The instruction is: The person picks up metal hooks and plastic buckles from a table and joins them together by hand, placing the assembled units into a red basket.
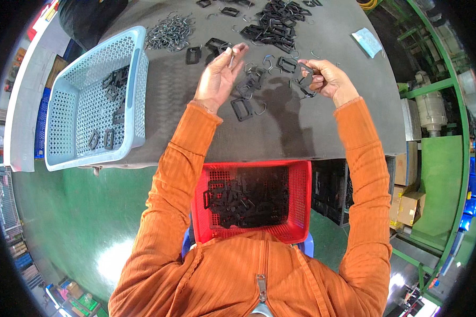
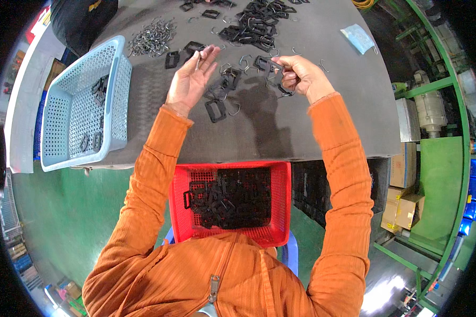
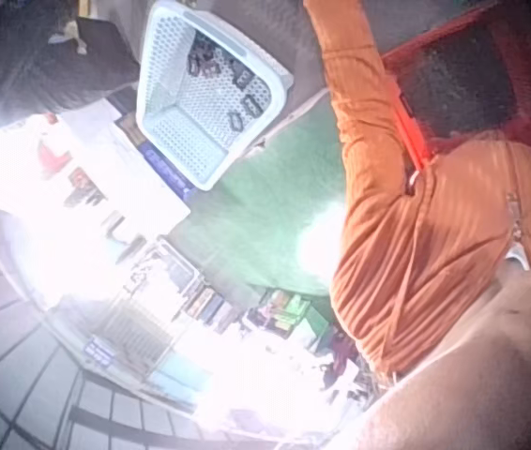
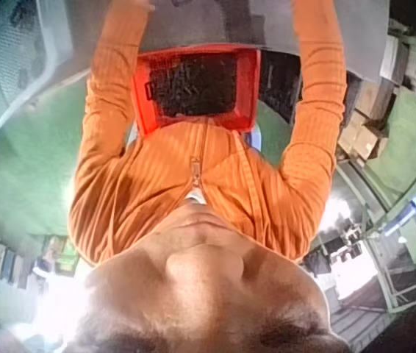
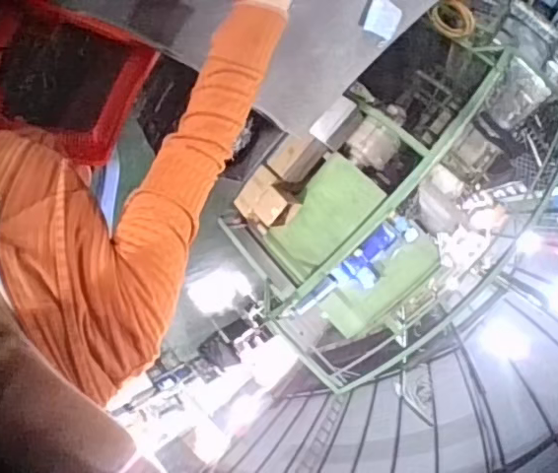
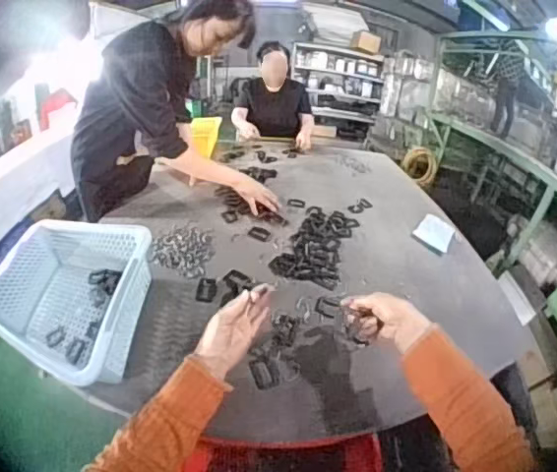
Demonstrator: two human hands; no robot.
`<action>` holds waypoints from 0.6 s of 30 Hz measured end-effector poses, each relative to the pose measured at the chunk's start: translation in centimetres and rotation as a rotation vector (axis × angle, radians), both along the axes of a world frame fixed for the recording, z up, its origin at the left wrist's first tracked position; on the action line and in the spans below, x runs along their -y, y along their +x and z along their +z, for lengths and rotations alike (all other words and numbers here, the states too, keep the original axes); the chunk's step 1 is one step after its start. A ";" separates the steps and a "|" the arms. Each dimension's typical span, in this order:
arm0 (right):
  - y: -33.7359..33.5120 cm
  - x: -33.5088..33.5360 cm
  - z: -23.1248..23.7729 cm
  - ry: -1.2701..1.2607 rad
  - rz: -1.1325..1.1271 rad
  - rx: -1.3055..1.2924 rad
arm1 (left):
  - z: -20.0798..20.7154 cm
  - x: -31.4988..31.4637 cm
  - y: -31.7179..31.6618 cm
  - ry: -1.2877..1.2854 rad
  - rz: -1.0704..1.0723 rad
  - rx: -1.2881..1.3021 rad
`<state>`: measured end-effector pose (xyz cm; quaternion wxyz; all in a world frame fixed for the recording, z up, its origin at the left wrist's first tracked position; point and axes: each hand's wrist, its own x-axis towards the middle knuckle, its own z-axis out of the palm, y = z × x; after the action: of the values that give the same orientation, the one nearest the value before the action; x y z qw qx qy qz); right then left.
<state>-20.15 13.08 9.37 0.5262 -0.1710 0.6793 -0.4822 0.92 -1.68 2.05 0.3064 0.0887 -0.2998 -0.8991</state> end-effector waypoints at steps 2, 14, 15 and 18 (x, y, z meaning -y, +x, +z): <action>0.5 0.0 -0.2 -0.067 -0.108 0.150 | -0.2 0.3 0.2 -0.489 0.103 0.325; 0.0 -2.4 -1.2 -0.110 0.058 -0.729 | 3.2 -1.0 -2.5 -1.544 0.406 0.732; 0.1 -3.3 -1.4 -0.028 0.299 -0.996 | 3.8 -1.1 -2.8 -1.576 0.320 0.758; 1.8 -5.3 -2.8 0.072 0.579 -1.455 | 5.2 -0.9 -3.0 -1.551 0.288 0.800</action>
<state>-18.35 18.38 6.53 0.0587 -0.5970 0.7970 -0.0702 -2.10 -0.79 7.28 0.2627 0.2009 -0.8958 -0.2970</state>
